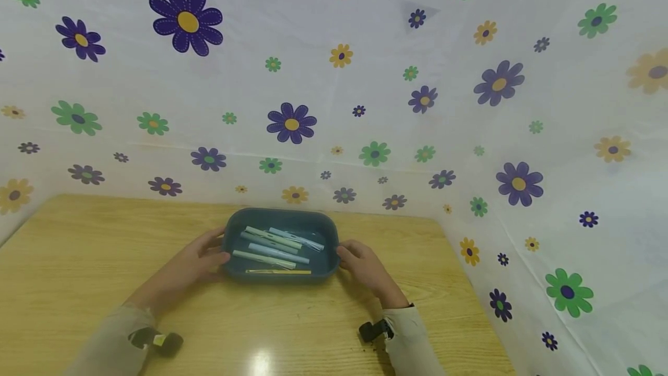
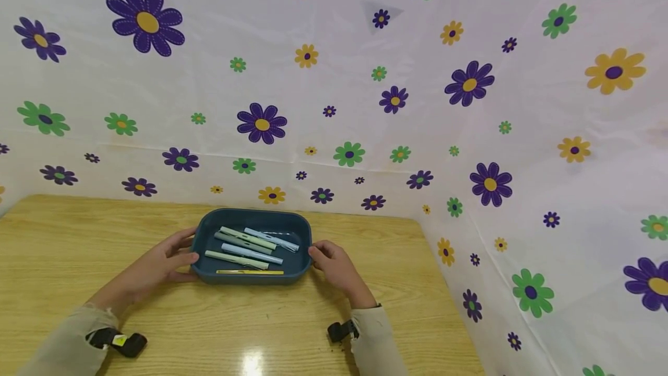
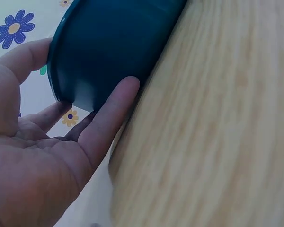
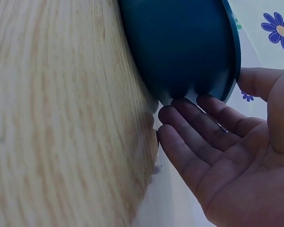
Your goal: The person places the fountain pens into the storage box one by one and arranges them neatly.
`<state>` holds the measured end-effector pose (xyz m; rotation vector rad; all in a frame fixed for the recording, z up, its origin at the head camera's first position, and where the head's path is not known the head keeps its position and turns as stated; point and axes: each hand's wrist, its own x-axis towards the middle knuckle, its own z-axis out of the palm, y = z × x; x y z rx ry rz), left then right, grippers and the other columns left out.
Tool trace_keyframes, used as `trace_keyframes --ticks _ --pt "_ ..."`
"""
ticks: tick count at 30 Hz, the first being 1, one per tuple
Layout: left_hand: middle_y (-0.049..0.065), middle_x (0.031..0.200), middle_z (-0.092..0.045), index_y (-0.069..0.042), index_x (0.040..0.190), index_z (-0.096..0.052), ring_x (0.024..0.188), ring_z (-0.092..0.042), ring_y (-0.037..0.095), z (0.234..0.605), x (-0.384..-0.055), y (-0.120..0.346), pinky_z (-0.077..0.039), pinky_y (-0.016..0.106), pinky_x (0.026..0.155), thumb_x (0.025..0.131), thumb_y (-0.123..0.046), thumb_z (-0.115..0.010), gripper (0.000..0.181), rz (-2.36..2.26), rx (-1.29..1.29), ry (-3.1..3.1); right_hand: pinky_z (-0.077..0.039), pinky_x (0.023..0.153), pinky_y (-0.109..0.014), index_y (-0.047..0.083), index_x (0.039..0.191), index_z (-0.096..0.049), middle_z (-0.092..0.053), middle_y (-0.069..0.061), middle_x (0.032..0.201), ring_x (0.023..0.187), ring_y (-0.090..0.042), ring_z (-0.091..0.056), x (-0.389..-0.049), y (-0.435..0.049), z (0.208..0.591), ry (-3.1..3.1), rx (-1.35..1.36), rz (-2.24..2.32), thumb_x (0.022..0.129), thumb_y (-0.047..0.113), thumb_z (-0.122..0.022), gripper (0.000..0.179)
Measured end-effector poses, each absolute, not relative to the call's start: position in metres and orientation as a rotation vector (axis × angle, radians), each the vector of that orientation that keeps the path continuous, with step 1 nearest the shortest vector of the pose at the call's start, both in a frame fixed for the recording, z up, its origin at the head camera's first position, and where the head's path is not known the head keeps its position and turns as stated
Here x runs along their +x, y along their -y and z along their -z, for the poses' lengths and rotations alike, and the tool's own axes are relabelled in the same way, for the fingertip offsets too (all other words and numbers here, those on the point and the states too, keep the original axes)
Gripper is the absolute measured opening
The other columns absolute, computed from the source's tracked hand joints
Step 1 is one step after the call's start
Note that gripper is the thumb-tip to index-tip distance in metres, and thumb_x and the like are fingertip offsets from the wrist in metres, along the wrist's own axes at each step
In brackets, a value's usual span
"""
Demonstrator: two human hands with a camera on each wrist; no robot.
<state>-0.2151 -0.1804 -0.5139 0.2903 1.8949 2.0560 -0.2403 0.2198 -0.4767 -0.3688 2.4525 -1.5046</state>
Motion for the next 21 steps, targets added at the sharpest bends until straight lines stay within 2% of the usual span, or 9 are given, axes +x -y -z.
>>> trace_keyframes --ticks 14,21 --pt "0.015 0.151 -0.024 -0.023 0.151 -0.021 0.127 -0.043 0.040 0.5156 -0.2153 0.1829 -0.053 0.047 0.091 0.091 -0.024 -0.063 0.073 -2.095 0.295 -1.882 -0.052 0.095 -0.036 0.006 0.120 -0.059 -0.060 -0.010 0.120 0.108 -0.023 -0.061 -0.2430 -0.2203 0.4793 -2.432 -0.355 1.512 0.098 0.043 -0.048 0.045" --pt "0.017 0.151 -0.024 -0.018 0.151 -0.021 0.127 -0.044 0.038 0.5209 -0.2162 0.1833 -0.052 0.047 0.093 0.093 -0.019 -0.060 0.070 -2.140 0.356 -1.824 -0.051 0.097 -0.041 0.004 0.120 -0.059 -0.060 -0.011 0.121 0.107 -0.025 -0.062 -0.2404 -0.2212 0.4736 -2.431 -0.330 1.488 0.099 0.038 -0.049 0.041"
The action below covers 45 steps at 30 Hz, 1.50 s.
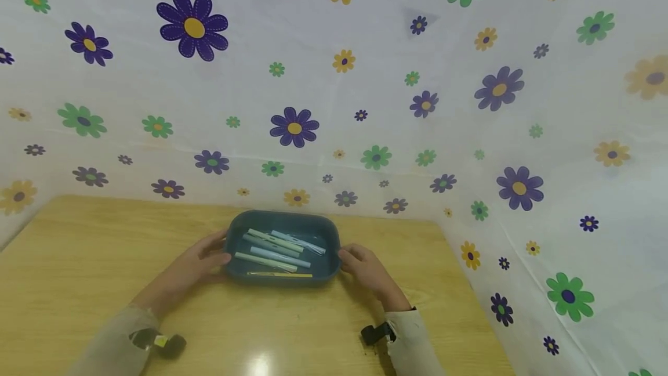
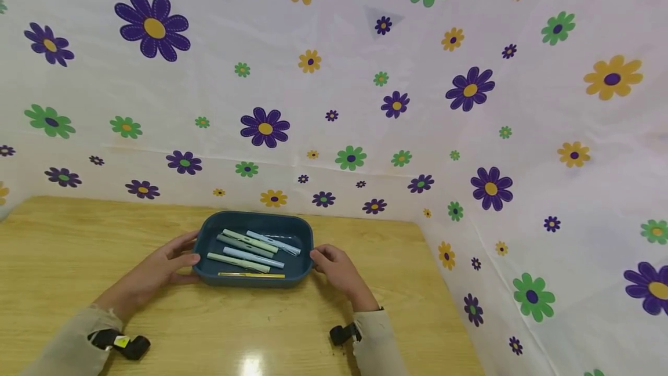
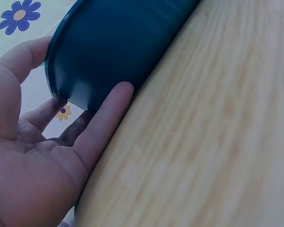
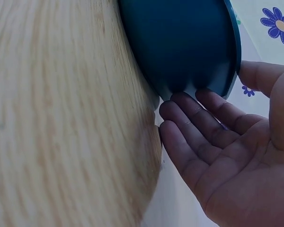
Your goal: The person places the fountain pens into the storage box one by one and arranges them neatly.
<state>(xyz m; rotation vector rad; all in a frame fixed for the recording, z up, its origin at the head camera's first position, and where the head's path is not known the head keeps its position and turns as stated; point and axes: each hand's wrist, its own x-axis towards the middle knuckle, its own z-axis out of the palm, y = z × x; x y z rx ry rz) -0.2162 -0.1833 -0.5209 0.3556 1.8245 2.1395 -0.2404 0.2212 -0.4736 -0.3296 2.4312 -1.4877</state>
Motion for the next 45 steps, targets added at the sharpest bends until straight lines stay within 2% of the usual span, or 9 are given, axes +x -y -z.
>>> trace_keyframes --ticks 6,12,16,22,27,34,38,40,45 --pt "0.018 0.150 -0.027 -0.015 0.151 -0.022 0.124 -0.048 0.037 0.522 -0.215 0.181 -0.051 0.048 0.093 0.094 -0.019 -0.059 0.068 -2.158 0.358 -1.793 -0.051 0.094 -0.046 0.001 0.122 -0.058 -0.060 -0.014 0.120 0.103 -0.027 -0.062 -0.228 -0.217 0.452 -2.451 -0.349 1.466 0.100 0.032 -0.047 0.039" --pt "0.023 0.150 -0.024 -0.010 0.151 -0.018 0.123 -0.049 0.036 0.523 -0.215 0.182 -0.052 0.049 0.093 0.096 -0.018 -0.056 0.068 -2.153 0.389 -1.793 -0.054 0.083 -0.053 0.000 0.128 -0.051 -0.061 -0.016 0.110 0.097 -0.041 -0.059 -0.230 -0.217 0.447 -2.477 -0.243 1.597 0.099 0.028 -0.051 0.040" --pt "0.019 0.149 -0.028 -0.013 0.151 -0.022 0.122 -0.050 0.035 0.524 -0.216 0.182 -0.052 0.048 0.093 0.094 -0.019 -0.058 0.067 -2.149 0.343 -1.799 -0.051 0.087 -0.057 0.001 0.131 -0.047 -0.060 -0.022 0.113 0.100 -0.041 -0.059 -0.231 -0.217 0.444 -2.495 -0.208 1.748 0.098 0.021 -0.053 0.039" --pt "0.014 0.149 -0.031 -0.014 0.149 -0.025 0.124 -0.048 0.034 0.523 -0.216 0.181 -0.051 0.046 0.094 0.094 -0.024 -0.058 0.065 -2.130 0.308 -1.819 -0.052 0.086 -0.054 0.004 0.126 -0.050 -0.060 -0.022 0.112 0.098 -0.042 -0.057 -0.229 -0.212 0.436 -2.556 -0.261 1.837 0.097 0.019 -0.055 0.033" --pt "0.015 0.143 -0.037 -0.007 0.142 -0.034 0.122 -0.051 0.032 0.522 -0.214 0.181 -0.052 0.043 0.094 0.094 -0.032 -0.058 0.059 -2.103 0.233 -1.858 -0.055 0.082 -0.049 0.002 0.124 -0.052 -0.059 -0.021 0.110 0.096 -0.043 -0.058 -0.224 -0.204 0.431 -2.603 -0.388 1.798 0.097 0.017 -0.055 0.031" --pt "0.021 0.130 -0.043 0.005 0.122 -0.045 0.112 -0.057 0.034 0.517 -0.216 0.181 -0.054 0.045 0.092 0.093 -0.029 -0.060 0.047 -2.119 0.178 -1.846 -0.052 0.088 -0.037 0.002 0.119 -0.057 -0.063 -0.015 0.107 0.097 -0.025 -0.061 -0.221 -0.194 0.421 -2.730 -0.478 1.704 0.095 0.013 -0.059 0.027" --pt "0.020 0.131 -0.043 0.006 0.120 -0.048 0.111 -0.058 0.034 0.519 -0.218 0.182 -0.053 0.045 0.093 0.092 -0.029 -0.060 0.046 -2.108 0.157 -1.845 -0.051 0.080 -0.035 0.001 0.117 -0.058 -0.064 -0.012 0.104 0.093 -0.025 -0.061 -0.219 -0.190 0.418 -2.810 -0.538 1.581 0.094 0.014 -0.060 0.026" --pt "0.019 0.134 -0.043 0.006 0.120 -0.049 0.112 -0.058 0.034 0.521 -0.217 0.181 -0.053 0.044 0.094 0.092 -0.031 -0.060 0.047 -2.100 0.142 -1.842 -0.051 0.076 -0.031 0.002 0.117 -0.059 -0.065 -0.006 0.103 0.092 -0.020 -0.061 -0.224 -0.191 0.428 -2.839 -0.591 1.511 0.093 0.015 -0.061 0.027" --pt "0.018 0.138 -0.041 0.006 0.118 -0.050 0.113 -0.058 0.032 0.521 -0.215 0.179 -0.052 0.043 0.094 0.092 -0.033 -0.060 0.048 -2.090 0.121 -1.846 -0.054 0.079 -0.035 0.009 0.114 -0.062 -0.065 0.004 0.103 0.092 -0.011 -0.060 -0.240 -0.191 0.451 -2.922 -0.754 1.261 0.092 0.024 -0.063 0.027"
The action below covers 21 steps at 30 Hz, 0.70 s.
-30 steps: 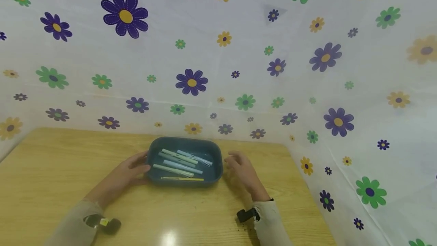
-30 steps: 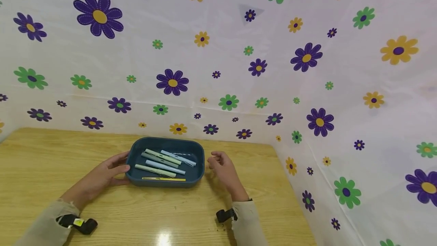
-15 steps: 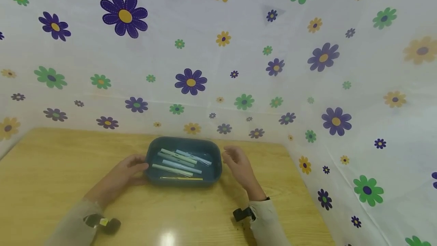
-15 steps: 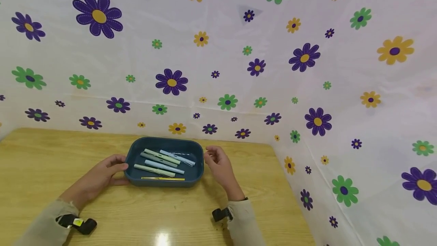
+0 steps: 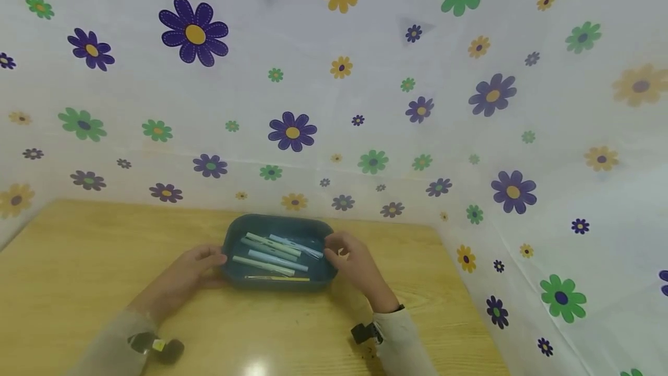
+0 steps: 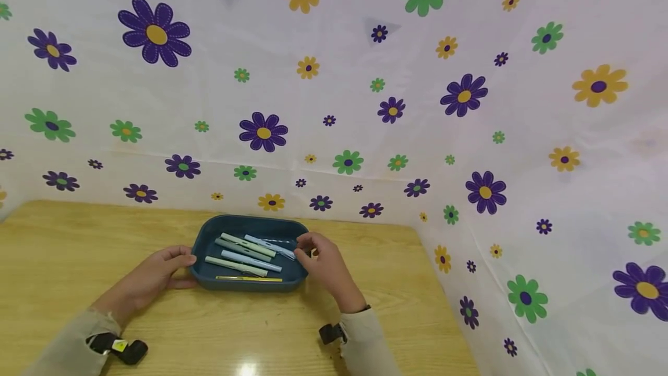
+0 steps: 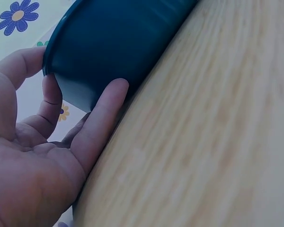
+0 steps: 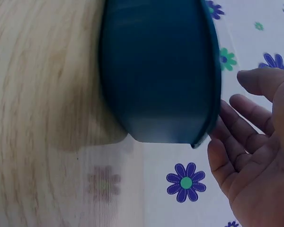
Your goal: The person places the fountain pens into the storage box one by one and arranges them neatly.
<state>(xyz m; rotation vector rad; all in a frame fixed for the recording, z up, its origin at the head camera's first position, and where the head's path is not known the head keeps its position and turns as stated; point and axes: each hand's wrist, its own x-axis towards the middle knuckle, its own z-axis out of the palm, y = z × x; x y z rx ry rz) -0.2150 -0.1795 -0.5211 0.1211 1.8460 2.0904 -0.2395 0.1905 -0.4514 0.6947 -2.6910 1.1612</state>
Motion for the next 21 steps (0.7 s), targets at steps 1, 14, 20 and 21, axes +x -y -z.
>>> trace_keyframes --ticks 1,14,20,21 --pt "0.018 0.139 -0.041 0.005 0.117 -0.051 0.114 -0.057 0.032 0.521 -0.215 0.179 -0.053 0.042 0.094 0.092 -0.033 -0.060 0.047 -2.088 0.122 -1.849 -0.054 0.080 -0.037 0.009 0.114 -0.062 -0.064 0.004 0.104 0.093 -0.012 -0.059 -0.239 -0.189 0.451 2.712 0.728 -1.103 0.093 0.026 -0.062 0.027" --pt "0.022 0.139 -0.039 0.009 0.123 -0.047 0.116 -0.055 0.027 0.522 -0.213 0.177 -0.053 0.045 0.092 0.093 -0.029 -0.060 0.051 -2.135 0.123 -1.836 -0.054 0.083 -0.031 0.011 0.111 -0.066 -0.066 0.001 0.104 0.095 -0.012 -0.061 -0.248 -0.180 0.437 2.824 0.998 -0.488 0.091 0.030 -0.063 0.028" --pt "0.023 0.141 -0.036 0.010 0.128 -0.044 0.119 -0.052 0.028 0.520 -0.213 0.176 -0.053 0.046 0.092 0.093 -0.028 -0.061 0.055 -2.138 0.118 -1.835 -0.055 0.077 -0.026 0.016 0.104 -0.067 -0.066 0.006 0.098 0.087 -0.008 -0.061 -0.252 -0.175 0.433 2.853 1.099 -0.352 0.091 0.031 -0.064 0.021" --pt "0.023 0.142 -0.036 0.010 0.128 -0.044 0.120 -0.051 0.028 0.520 -0.213 0.176 -0.053 0.046 0.092 0.092 -0.028 -0.061 0.055 -2.141 0.116 -1.837 -0.054 0.076 -0.026 0.016 0.103 -0.068 -0.066 0.007 0.097 0.086 -0.007 -0.060 -0.252 -0.173 0.433 2.850 1.115 -0.334 0.090 0.030 -0.064 0.019"
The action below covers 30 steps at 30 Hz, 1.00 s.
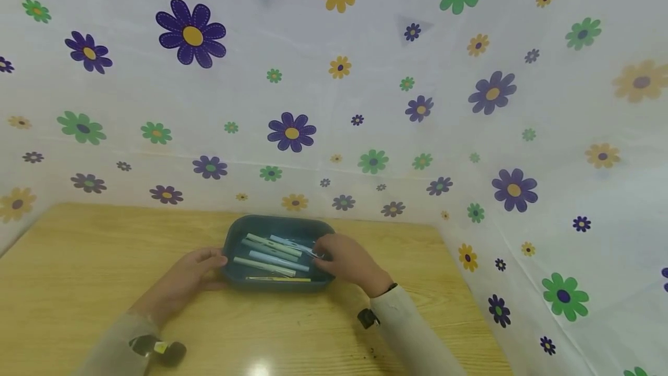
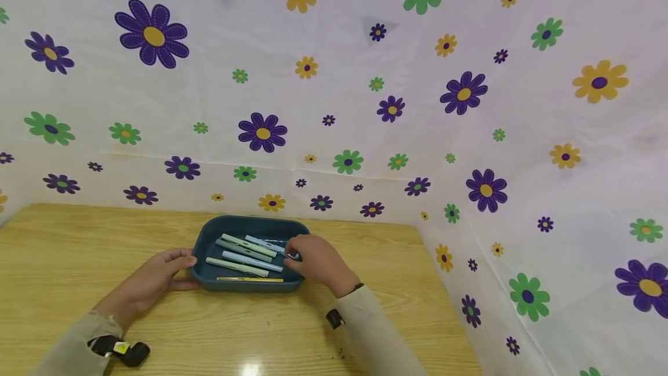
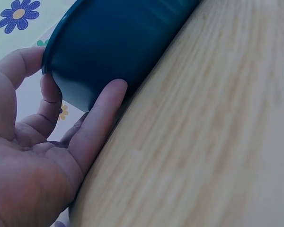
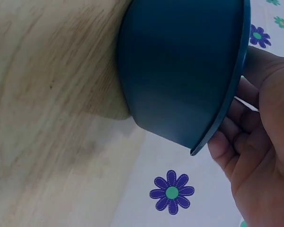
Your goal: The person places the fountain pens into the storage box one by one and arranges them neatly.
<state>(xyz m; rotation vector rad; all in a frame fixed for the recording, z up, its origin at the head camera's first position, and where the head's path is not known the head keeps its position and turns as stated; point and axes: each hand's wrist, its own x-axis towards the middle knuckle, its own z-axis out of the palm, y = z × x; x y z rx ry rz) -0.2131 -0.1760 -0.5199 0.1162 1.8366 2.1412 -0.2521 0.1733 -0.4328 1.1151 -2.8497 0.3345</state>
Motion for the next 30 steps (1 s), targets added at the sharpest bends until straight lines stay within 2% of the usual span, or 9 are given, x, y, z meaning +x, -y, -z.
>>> trace_keyframes --ticks 4,13,25,30 --pt "0.023 0.143 -0.035 0.010 0.128 -0.045 0.121 -0.050 0.030 0.519 -0.213 0.176 -0.054 0.046 0.091 0.092 -0.028 -0.061 0.055 -2.145 0.109 -1.848 -0.054 0.073 -0.024 0.018 0.098 -0.068 -0.065 0.009 0.091 0.082 -0.005 -0.059 -0.254 -0.165 0.432 2.837 1.175 -0.287 0.089 0.029 -0.066 0.014" --pt "0.024 0.143 -0.035 0.011 0.129 -0.041 0.123 -0.048 0.032 0.520 -0.213 0.176 -0.053 0.045 0.092 0.092 -0.029 -0.062 0.058 -2.138 0.100 -1.838 -0.051 0.069 -0.021 0.025 0.096 -0.065 -0.060 0.016 0.086 0.075 0.000 -0.054 -0.257 -0.153 0.443 2.987 1.134 -0.218 0.088 0.037 -0.067 0.015" --pt "0.020 0.144 -0.036 0.008 0.129 -0.043 0.124 -0.048 0.032 0.523 -0.217 0.179 -0.053 0.046 0.092 0.091 -0.029 -0.061 0.056 -2.146 0.105 -1.814 -0.050 0.063 -0.020 0.025 0.090 -0.069 -0.061 0.018 0.078 0.067 0.000 -0.053 -0.259 -0.148 0.446 3.023 1.085 -0.139 0.087 0.039 -0.067 0.014" --pt "0.020 0.145 -0.035 0.008 0.127 -0.044 0.124 -0.048 0.033 0.524 -0.216 0.179 -0.053 0.046 0.092 0.092 -0.029 -0.061 0.054 -2.143 0.110 -1.822 -0.052 0.065 -0.020 0.025 0.092 -0.071 -0.064 0.016 0.080 0.069 0.000 -0.055 -0.257 -0.147 0.447 3.015 1.106 -0.091 0.087 0.037 -0.068 0.014"
